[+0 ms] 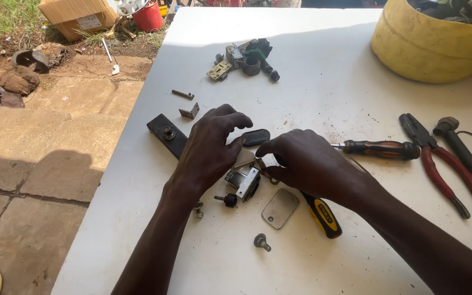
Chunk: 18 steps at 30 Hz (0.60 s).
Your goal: Disassembling and inspecting a mechanical door lock mechanism using a screwdriver and pliers on a workbench.
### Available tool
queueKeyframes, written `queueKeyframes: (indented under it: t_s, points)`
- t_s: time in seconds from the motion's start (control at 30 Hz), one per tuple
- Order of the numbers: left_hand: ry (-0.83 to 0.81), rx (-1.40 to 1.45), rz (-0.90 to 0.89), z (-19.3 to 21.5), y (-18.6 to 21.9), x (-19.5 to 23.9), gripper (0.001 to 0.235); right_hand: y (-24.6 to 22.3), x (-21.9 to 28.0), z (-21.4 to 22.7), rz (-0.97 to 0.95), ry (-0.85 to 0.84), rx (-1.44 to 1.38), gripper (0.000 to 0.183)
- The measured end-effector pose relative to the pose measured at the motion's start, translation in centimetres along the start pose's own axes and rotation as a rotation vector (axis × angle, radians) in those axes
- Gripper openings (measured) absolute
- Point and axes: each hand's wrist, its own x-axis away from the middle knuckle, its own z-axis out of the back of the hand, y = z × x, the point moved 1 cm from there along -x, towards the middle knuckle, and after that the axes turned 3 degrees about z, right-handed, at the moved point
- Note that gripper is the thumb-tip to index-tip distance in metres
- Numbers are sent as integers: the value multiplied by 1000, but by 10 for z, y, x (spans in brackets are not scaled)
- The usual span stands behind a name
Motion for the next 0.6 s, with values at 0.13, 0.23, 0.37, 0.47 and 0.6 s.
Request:
queueKeyframes:
  t_s: [0.13, 0.23, 0.37, 0.47, 0.6]
  points:
    - [-25, 47, -20, 1, 5, 1, 28, 15, -9, -22, 38, 41, 31, 38]
    - [-47, 108, -36, 3, 11, 4, 26, 16, -7, -20, 61, 69, -5, 34]
    - [1, 155, -57, 7, 10, 7, 27, 11, 1, -8, -21, 38, -15, 34]
    - [29, 175, -59, 5, 8, 7, 27, 15, -3, -18, 4, 61, 50, 31]
    - [41, 222, -103, 1, 10, 7, 28, 10, -2, -23, 100, 56, 141, 21]
